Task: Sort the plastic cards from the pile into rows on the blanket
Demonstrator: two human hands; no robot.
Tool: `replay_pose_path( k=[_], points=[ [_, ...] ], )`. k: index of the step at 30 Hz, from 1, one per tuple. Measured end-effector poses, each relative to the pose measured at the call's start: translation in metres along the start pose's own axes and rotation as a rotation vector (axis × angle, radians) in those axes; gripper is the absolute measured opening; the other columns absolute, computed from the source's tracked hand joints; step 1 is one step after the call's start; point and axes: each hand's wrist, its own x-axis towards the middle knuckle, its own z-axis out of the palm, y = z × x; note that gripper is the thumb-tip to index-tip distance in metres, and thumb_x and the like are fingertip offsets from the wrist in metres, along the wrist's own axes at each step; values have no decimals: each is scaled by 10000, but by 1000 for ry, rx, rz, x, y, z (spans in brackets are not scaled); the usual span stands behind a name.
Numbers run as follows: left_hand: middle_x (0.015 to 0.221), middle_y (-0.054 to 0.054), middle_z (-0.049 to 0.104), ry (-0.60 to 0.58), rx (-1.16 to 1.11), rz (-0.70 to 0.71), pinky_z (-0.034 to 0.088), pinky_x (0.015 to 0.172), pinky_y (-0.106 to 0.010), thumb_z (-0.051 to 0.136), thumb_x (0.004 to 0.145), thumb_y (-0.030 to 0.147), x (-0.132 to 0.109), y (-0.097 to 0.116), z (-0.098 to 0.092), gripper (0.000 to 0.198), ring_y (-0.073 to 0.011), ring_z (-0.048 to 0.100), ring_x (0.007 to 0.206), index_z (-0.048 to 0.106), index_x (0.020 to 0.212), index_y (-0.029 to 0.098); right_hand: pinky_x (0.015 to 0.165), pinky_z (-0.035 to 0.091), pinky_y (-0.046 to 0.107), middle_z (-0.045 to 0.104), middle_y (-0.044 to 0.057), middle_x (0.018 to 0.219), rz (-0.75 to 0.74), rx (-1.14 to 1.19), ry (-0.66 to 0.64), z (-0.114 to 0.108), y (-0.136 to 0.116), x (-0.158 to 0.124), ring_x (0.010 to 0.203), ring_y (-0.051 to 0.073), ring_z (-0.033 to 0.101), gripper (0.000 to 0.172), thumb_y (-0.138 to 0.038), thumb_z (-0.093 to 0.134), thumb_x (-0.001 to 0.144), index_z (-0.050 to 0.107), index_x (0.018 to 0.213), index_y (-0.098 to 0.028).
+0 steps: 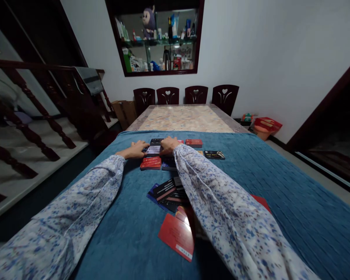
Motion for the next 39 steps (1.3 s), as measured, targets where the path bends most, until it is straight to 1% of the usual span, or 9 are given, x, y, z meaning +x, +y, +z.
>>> replay_pose_path(
  k=[3, 6, 11, 15, 18, 21, 27, 31, 39],
  points=[
    [1197, -142, 659, -1, 6, -5, 432, 1011, -575, 603, 784, 237, 3, -1, 3, 399, -382, 549, 1184, 695, 1172, 221, 967, 503, 447, 708, 163, 1288, 12, 1, -26, -1, 0, 1, 1231, 353, 608, 371, -420, 722, 850, 768, 1150, -207],
    [1207, -154, 665, -7, -16, -5, 438, 1019, -577, 608, 786, 216, 5, 0, 3, 372, -390, 561, 1194, 707, 1144, 203, 965, 503, 444, 711, 149, 1285, 28, 10, -44, -1, 0, 4, 1202, 343, 628, 385, -428, 714, 855, 759, 1165, -204],
    [1248, -143, 665, -53, 5, 0, 466, 1036, -558, 601, 795, 226, 4, 2, -2, 394, -371, 567, 1216, 693, 1177, 199, 947, 504, 401, 735, 130, 1224, 38, 0, -72, -1, -1, 10, 1166, 333, 646, 406, -445, 717, 835, 764, 1158, -203],
    [1257, -135, 663, -76, 36, 13, 492, 1032, -487, 605, 803, 271, 3, 2, -4, 426, -341, 578, 1200, 673, 1214, 185, 937, 506, 378, 734, 138, 1224, 42, 7, -107, -2, -2, 13, 1144, 324, 660, 450, -453, 716, 825, 753, 1195, -199],
    [1255, -130, 665, -65, 35, 31, 502, 1012, -433, 603, 814, 290, 4, 1, -3, 424, -321, 589, 1176, 667, 1216, 175, 935, 506, 370, 737, 133, 1222, 47, 19, -114, -2, -2, 14, 1128, 312, 668, 433, -436, 712, 826, 758, 1191, -209],
    [1211, -123, 687, -58, 10, 44, 508, 977, -387, 609, 802, 276, 5, 0, -2, 380, -305, 607, 1132, 685, 1158, 165, 928, 508, 370, 743, 125, 1209, 49, 27, -119, -2, -3, 15, 1115, 308, 673, 408, -407, 721, 812, 772, 1167, -212],
    [1028, -87, 727, -41, -36, 86, 511, 879, -319, 628, 767, 236, 7, -3, -1, 307, -266, 637, 990, 712, 1050, 153, 872, 521, 326, 768, 97, 1133, 85, 77, -113, -1, -2, 18, 1047, 278, 699, 414, -386, 751, 781, 782, 1157, -215],
    [1033, -96, 723, -31, -11, 99, 512, 858, -318, 631, 755, 231, 8, -3, 0, 306, -270, 633, 980, 719, 1035, 144, 894, 521, 345, 764, 100, 1151, 83, 71, -105, 0, -1, 19, 1069, 284, 692, 402, -382, 763, 782, 783, 1147, -215],
    [1204, -122, 686, -24, 1, 72, 498, 988, -409, 680, 759, 294, 7, -7, 5, 433, -320, 600, 1129, 680, 1172, 164, 927, 516, 409, 752, 127, 1167, 43, 35, -72, -1, -2, 14, 1112, 325, 656, 370, -392, 768, 784, 788, 1107, -211]
  ],
)
